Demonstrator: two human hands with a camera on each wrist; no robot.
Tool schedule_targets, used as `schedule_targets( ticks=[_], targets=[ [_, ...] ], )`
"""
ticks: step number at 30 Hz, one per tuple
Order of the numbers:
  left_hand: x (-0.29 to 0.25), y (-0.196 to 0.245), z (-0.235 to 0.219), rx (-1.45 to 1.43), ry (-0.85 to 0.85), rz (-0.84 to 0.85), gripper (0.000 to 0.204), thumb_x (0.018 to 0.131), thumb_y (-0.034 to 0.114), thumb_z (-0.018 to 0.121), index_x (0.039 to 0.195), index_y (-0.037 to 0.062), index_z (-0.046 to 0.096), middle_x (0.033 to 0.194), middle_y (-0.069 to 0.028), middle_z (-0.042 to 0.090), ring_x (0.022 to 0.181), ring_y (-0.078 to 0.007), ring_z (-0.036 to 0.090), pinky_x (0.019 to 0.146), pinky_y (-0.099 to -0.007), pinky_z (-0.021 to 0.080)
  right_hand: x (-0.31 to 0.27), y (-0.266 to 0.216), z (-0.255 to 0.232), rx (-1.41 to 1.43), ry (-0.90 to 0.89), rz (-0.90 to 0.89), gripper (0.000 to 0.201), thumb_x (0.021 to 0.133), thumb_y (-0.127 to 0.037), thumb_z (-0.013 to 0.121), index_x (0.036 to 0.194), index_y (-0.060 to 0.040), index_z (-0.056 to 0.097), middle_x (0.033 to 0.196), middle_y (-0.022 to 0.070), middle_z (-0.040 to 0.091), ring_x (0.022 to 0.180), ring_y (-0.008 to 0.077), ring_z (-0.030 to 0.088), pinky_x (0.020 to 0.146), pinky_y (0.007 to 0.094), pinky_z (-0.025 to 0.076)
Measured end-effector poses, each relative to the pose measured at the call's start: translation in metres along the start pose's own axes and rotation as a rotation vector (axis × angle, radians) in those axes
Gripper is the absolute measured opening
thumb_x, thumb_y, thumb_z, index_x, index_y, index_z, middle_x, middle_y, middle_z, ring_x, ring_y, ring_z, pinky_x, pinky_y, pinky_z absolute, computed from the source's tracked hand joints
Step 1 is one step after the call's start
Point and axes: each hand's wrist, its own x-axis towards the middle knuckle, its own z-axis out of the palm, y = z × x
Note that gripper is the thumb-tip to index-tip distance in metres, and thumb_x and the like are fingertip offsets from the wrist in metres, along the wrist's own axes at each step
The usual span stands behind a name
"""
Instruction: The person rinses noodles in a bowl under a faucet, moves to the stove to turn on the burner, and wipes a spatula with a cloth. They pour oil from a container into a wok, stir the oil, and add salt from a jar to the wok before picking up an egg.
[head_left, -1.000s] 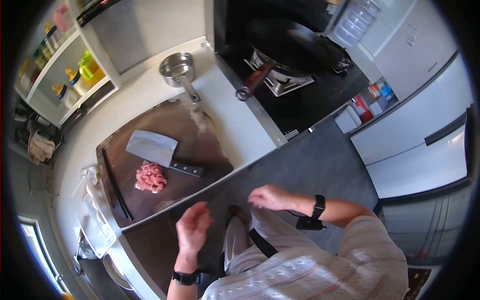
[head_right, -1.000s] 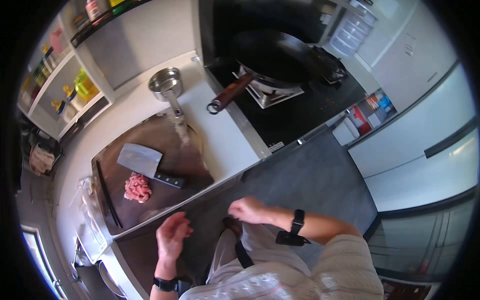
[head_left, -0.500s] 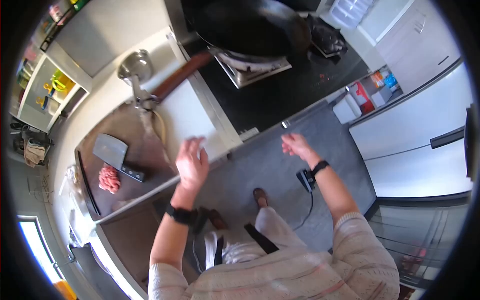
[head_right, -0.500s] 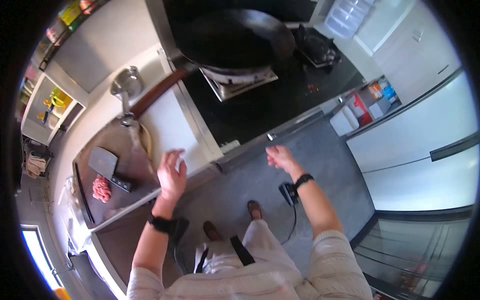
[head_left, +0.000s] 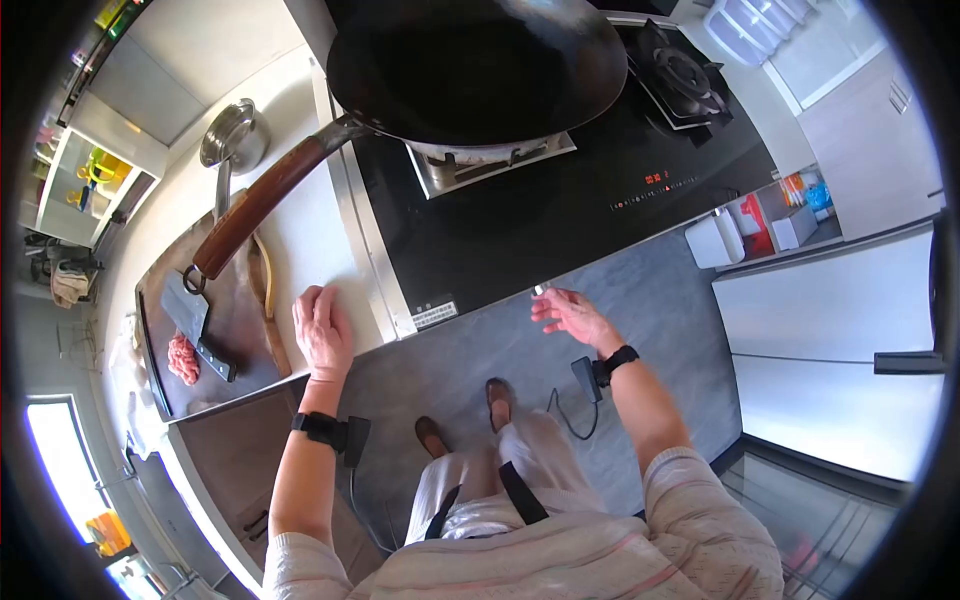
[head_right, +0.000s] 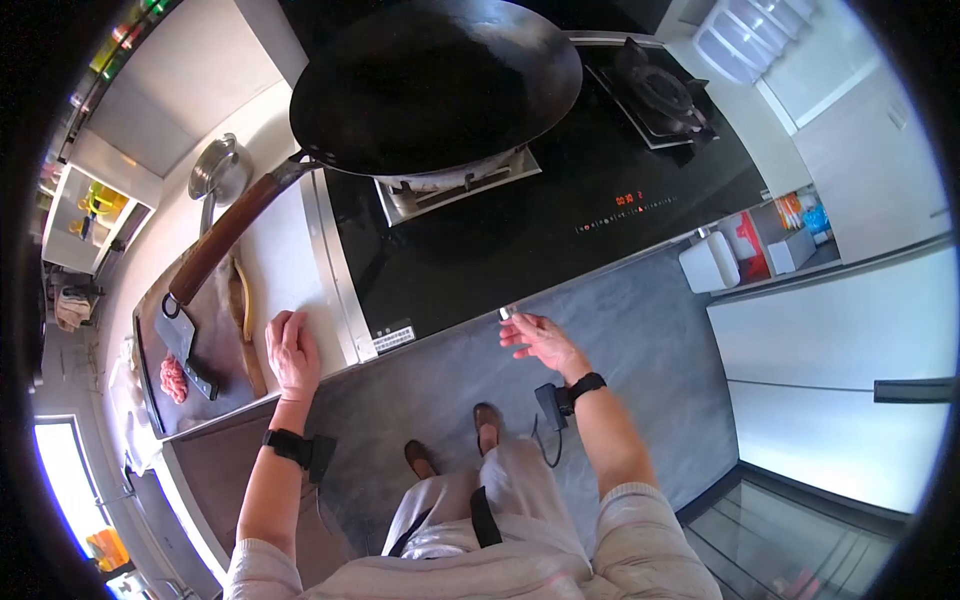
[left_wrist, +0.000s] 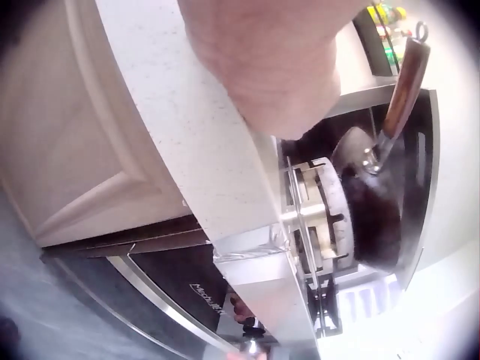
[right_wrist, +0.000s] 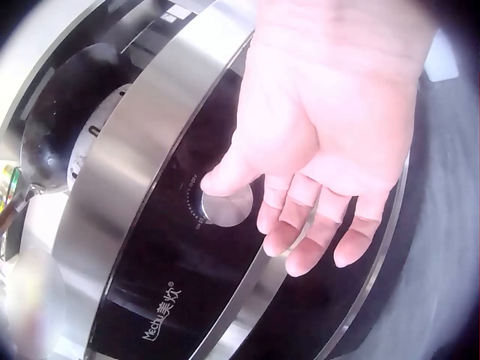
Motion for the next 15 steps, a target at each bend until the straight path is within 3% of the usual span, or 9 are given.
schedule_targets(
  ticks=[3, 15],
  targets=[
    [0.0006, 0.0014, -0.0013, 0.004, -0.010, -0.022, 0.023, 0.073, 0.002, 0.051, 0.094, 0.0048, 0.060, 0.096, -0.0123, 0.054, 0.089, -0.0308, 0.052, 0.078, -0.0391, 0.043, 0.0024, 0.0024, 0.0041, 0.145, -0.074, -0.014, 0.039, 0.087, -0.045, 0.051, 0.103, -0.0109, 0.059, 0.095, 0.0022, 0.061, 0.092, 0.0145, 0.058, 0.075, 0.0319, 0.045],
    [-0.0001, 0.0001, -0.0012, -0.034, -0.011, -0.046, 0.023, 0.072, 0.000, 0.051, 0.093, 0.0035, 0.059, 0.096, -0.0128, 0.054, 0.089, -0.0309, 0.052, 0.078, -0.0388, 0.043, 0.0036, 0.0003, 0.0021, 0.114, -0.044, 0.034, 0.042, 0.088, -0.047, 0.048, 0.106, -0.0095, 0.058, 0.098, 0.0041, 0.061, 0.094, 0.0154, 0.057, 0.077, 0.0337, 0.045]
  ],
)
